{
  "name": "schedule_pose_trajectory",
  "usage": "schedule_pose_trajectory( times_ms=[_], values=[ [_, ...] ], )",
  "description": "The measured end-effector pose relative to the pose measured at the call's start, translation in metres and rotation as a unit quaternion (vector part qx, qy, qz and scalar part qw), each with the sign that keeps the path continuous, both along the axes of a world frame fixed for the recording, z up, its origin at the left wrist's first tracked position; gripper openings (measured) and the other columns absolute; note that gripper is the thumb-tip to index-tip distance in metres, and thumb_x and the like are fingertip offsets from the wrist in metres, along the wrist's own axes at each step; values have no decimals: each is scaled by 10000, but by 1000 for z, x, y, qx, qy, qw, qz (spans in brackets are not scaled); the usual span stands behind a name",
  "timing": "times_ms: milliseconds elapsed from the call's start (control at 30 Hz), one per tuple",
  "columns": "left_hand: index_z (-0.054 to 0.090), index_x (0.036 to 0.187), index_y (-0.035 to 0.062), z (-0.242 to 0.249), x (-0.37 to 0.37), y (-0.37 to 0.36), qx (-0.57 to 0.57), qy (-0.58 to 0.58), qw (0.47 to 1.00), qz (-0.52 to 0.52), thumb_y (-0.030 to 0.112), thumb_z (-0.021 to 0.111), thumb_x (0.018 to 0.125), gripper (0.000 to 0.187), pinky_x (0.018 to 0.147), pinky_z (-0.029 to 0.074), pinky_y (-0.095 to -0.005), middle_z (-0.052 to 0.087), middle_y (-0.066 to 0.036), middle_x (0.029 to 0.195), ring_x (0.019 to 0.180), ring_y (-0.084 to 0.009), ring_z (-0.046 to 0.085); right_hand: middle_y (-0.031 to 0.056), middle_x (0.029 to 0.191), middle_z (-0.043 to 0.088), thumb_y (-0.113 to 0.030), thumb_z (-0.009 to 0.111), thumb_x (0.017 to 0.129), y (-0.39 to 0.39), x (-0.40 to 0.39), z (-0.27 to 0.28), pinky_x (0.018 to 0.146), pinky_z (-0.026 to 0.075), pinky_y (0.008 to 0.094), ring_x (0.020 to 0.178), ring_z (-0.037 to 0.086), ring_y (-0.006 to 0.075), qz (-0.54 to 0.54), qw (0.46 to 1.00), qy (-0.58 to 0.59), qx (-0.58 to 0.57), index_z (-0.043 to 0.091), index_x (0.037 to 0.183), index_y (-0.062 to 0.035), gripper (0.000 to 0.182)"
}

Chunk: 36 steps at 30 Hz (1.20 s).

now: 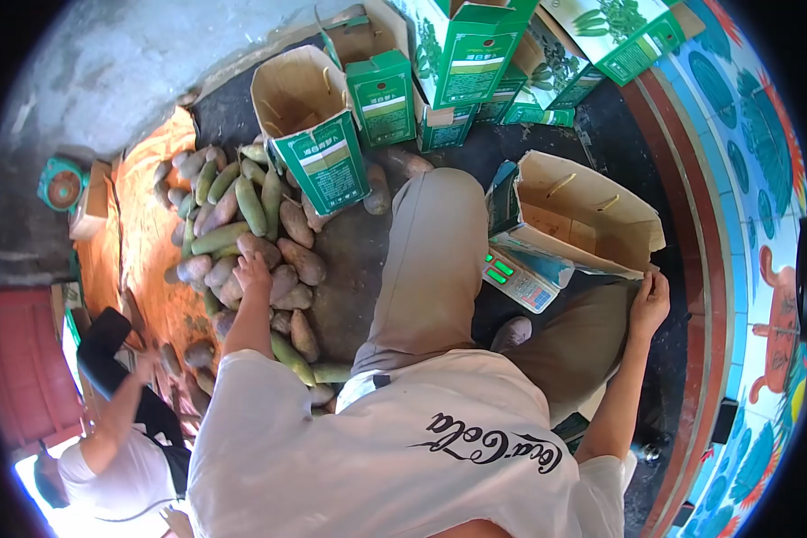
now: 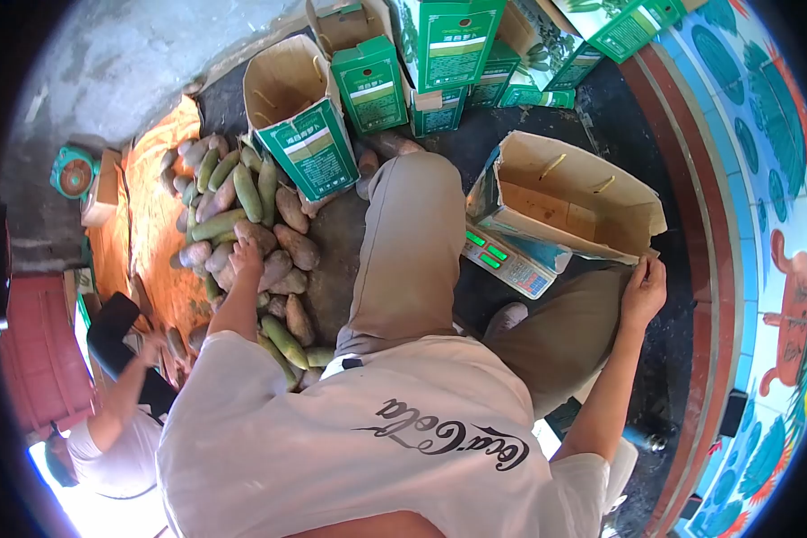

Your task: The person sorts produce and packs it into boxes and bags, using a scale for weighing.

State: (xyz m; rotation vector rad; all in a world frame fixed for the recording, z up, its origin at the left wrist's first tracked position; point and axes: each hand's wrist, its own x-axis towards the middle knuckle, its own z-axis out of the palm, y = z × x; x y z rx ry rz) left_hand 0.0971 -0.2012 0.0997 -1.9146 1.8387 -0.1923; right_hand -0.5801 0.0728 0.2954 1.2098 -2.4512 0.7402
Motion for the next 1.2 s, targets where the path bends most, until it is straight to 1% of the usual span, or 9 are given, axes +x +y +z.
schedule_pose_trajectory(
  times_ms=[33,133,233,367,600,800,900,1067,1200],
  values=[
    [551,1152,154,-10,4,-1,-17,-2,1000,-24,176,551,879,273,909,453,-437,503,-89,1241,1175,-267,481,153,874,621,-137,561,921,0,-1,-1,706,489,361,799,620,320,8,1000,17,-6,611,936,-5,143],
    [552,1122,134,-18,3,-6,21,32,998,42,168,561,869,255,911,453,-437,515,-88,1252,1185,-276,485,138,857,602,-125,566,914,1,-2,-3,669,485,365,766,603,328,6,999,42,-3,597,913,-17,113],
    [552,1118,146,-2,-2,-7,50,36,998,19,156,572,856,263,901,458,-430,535,-79,1210,1163,-274,498,137,862,606,-120,566,910,0,2,-1,672,487,375,783,609,330,1,999,43,-20,599,919,-18,107],
    [586,1040,158,5,-3,6,21,-57,995,-79,172,582,846,195,867,454,-391,540,-58,1116,1054,-257,530,137,868,611,-117,570,906,2,7,3,678,489,385,790,613,338,2,999,33,-17,603,921,-23,101],
    [573,993,150,-6,11,24,-20,-56,994,-94,155,566,848,145,839,455,-401,564,-52,1019,1014,-272,532,137,861,618,-108,585,885,-4,15,10,683,488,407,788,615,349,0,999,39,-3,611,920,-30,89],
    [502,1067,112,46,-9,36,3,31,998,-50,127,712,703,421,860,469,-429,542,-105,1071,1018,-323,536,115,899,626,-111,638,840,-13,22,16,735,488,390,845,607,313,30,997,64,10,622,931,-43,114],
    [469,1093,93,54,-8,35,-46,97,994,-21,126,765,630,551,877,464,-431,526,-126,1091,1018,-358,531,106,952,625,-121,677,795,-20,30,20,791,473,391,920,591,305,81,995,57,26,623,965,-42,195],
    [458,1152,43,80,-30,41,-108,200,974,3,196,807,621,654,912,451,-431,534,-166,1122,1067,-372,522,105,1000,619,-149,731,727,-39,34,15,880,433,405,972,570,296,206,975,76,25,625,1025,-41,334],
    [459,1186,-8,89,-33,33,-151,373,911,93,228,835,606,730,915,444,-409,561,-205,1136,1044,-359,555,116,984,626,-154,740,706,-49,32,-5,854,451,390,951,587,302,242,962,28,121,628,979,-59,310]
  ],
)
